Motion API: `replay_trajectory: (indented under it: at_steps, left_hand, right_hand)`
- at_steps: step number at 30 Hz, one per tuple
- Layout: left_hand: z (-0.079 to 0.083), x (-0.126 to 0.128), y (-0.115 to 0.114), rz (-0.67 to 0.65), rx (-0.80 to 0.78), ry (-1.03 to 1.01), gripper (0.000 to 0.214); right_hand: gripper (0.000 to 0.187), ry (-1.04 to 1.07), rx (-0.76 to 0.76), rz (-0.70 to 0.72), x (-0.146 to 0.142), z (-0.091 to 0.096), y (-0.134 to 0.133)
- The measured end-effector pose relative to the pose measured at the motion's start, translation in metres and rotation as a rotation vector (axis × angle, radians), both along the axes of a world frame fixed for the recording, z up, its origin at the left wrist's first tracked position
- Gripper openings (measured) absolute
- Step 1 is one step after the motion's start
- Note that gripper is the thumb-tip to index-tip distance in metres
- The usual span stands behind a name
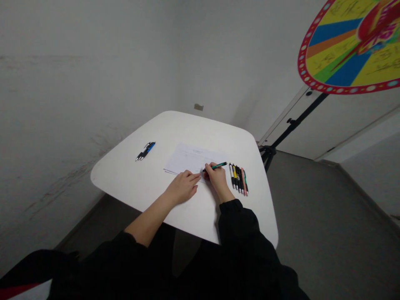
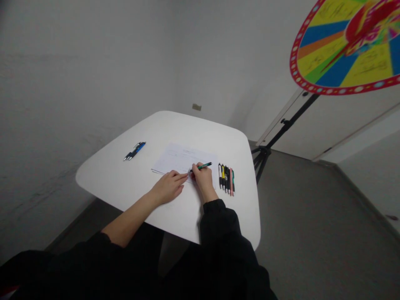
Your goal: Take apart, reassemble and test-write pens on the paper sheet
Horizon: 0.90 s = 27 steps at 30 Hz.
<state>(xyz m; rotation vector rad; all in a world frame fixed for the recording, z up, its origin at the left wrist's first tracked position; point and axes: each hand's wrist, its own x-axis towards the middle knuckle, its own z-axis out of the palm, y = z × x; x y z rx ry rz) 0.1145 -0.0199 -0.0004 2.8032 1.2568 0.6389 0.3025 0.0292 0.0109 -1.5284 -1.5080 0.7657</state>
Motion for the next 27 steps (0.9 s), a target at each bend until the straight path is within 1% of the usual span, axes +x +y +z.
replay_trajectory:
  at_steps: [5, 12, 16, 20, 23, 27]
  left_hand:
    - [0.000, 0.002, 0.000, 0.016, -0.002, -0.001, 0.044]
    - [-0.002, 0.002, 0.000, 0.002, -0.020, -0.034, 0.044]
    - [0.001, 0.002, -0.002, 0.015, -0.028, 0.041, 0.046]
    - [0.007, 0.003, -0.004, 0.036, -0.059, 0.129, 0.049]
    - [0.009, 0.002, -0.004, 0.044, -0.072, 0.157, 0.050]
    - [0.009, 0.002, -0.004, 0.048, -0.068, 0.163, 0.048]
  right_hand:
    - [0.036, 0.054, -0.018, 0.012, 0.000, -0.002, 0.002]
    - [0.038, -0.034, 0.010, 0.007, 0.000, -0.002, 0.005]
    - [0.036, -0.035, 0.021, 0.032, 0.001, -0.006, 0.008]
    - [0.037, -0.006, 0.035, 0.006, 0.002, -0.010, 0.009]
    - [0.037, 0.016, 0.025, -0.003, 0.002, -0.010, 0.008]
    - [0.036, -0.012, 0.016, -0.010, 0.001, -0.006, 0.006]
